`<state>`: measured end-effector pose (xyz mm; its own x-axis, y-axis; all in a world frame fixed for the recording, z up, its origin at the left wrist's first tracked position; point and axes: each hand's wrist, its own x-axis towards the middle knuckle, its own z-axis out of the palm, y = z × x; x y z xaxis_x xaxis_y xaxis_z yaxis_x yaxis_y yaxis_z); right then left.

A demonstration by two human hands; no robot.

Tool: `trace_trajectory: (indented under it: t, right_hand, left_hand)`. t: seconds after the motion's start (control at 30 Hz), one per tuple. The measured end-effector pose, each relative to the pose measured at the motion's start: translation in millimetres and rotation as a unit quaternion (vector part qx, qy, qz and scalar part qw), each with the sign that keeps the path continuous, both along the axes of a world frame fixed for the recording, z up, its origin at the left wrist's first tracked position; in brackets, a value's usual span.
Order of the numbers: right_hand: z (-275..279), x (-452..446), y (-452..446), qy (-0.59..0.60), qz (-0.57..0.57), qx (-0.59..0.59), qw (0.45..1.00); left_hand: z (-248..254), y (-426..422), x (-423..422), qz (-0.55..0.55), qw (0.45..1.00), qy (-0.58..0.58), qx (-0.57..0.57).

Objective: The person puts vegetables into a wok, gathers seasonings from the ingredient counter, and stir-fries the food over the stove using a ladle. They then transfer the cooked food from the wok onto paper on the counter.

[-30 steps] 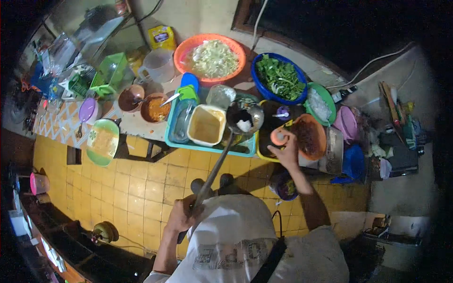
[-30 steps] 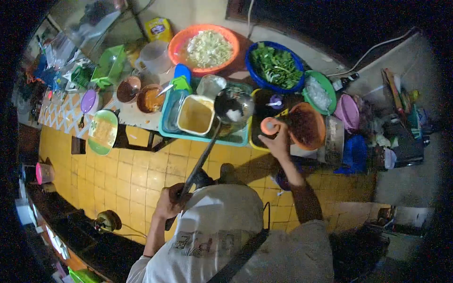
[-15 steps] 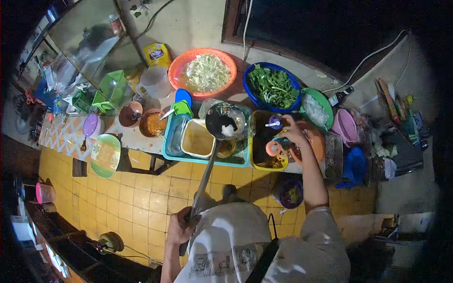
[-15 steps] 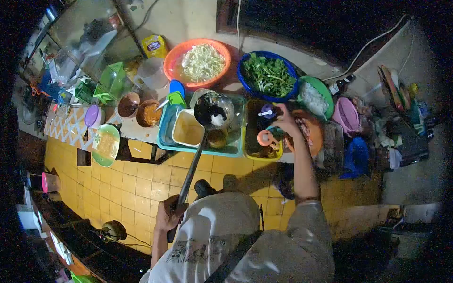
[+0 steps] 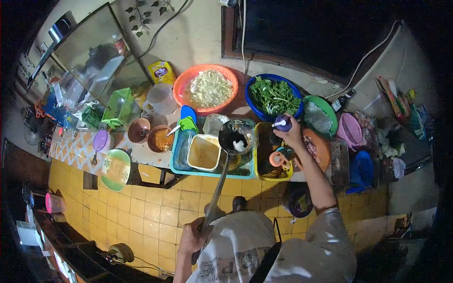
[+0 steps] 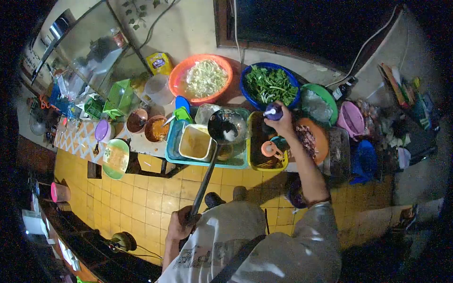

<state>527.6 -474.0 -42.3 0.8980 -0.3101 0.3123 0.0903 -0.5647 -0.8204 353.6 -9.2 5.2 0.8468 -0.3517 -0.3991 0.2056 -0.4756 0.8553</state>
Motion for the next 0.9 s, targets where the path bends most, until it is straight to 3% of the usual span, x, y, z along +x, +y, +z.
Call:
trace_trajectory:
  t: [0.07,0.13,0.17,0.23,0.3,0.33,0.43,0.53,0.57,0.67,0.73,0.77,0.83,0.87,0.9]
  right_hand:
    - [66.1,-7.8,32.7,-0.019,0.038,-0.150,0.988]
    - [93.5,-4.5,51.7,-0.053,0.071,-0.359,0.929]
    - [95.8,-0.3,60.0,-0.065,0.098,-0.377,0.919]
    - [85.3,7.1,73.3,-0.053,0.052,-0.497,0.864]
    - [63.8,11.5,82.1,-0.077,0.018,-0.598,0.797]
    - [50.6,11.6,83.5,-0.030,0.021,-0.630,0.776]
    - [21.3,8.0,93.1,0.062,0.005,-0.698,0.714]
    - [29.9,0.7,100.1,0.104,-0.024,-0.662,0.742]
    - [30.0,-1.5,98.7,0.074,-0.037,-0.683,0.725]
    - [23.2,-8.5,93.7,0.101,-0.026,-0.634,0.766]
    - [33.1,-13.0,93.0,0.189,0.000,-0.554,0.810]
    - [-19.5,-1.8,71.6,0.119,-0.017,-0.416,0.901]
    - [-50.9,1.2,48.8,0.138,-0.024,-0.351,0.926]
    - [-28.8,-1.1,47.4,0.234,-0.008,-0.427,0.874]
    - [-40.9,3.8,44.0,0.011,-0.028,-0.338,0.941]
  left_hand:
    - [6.5,-4.0,4.0,-0.016,0.999,0.009,0.042]
    - [5.8,-8.3,7.1,-0.023,0.999,-0.013,0.045]
    - [-2.4,-9.1,5.6,-0.022,0.999,-0.037,0.026]
    - [-37.7,-1.6,2.6,-0.017,0.998,-0.056,-0.016]
    - [5.3,-10.6,12.7,-0.051,0.998,-0.031,0.031]
    - [20.2,-14.4,16.0,-0.067,0.996,-0.020,0.055]
    - [-7.6,-6.5,13.4,-0.070,0.995,-0.063,0.044]
    - [24.7,-10.7,19.2,-0.061,0.997,-0.055,0.003]
    - [6.9,-6.0,17.8,-0.070,0.993,-0.079,0.044]
    - [-4.8,0.3,19.1,-0.089,0.990,-0.108,0.004]
    - [-10.0,3.7,19.5,-0.080,0.996,-0.031,0.028]
    - [-10.3,3.6,21.7,-0.073,0.996,0.008,0.044]
    - [-6.9,0.4,25.9,-0.021,0.994,0.092,-0.055]
    - [-3.9,-1.0,26.0,0.012,0.986,0.136,-0.100]
    - [7.4,-8.1,30.7,-0.002,0.986,0.139,-0.088]
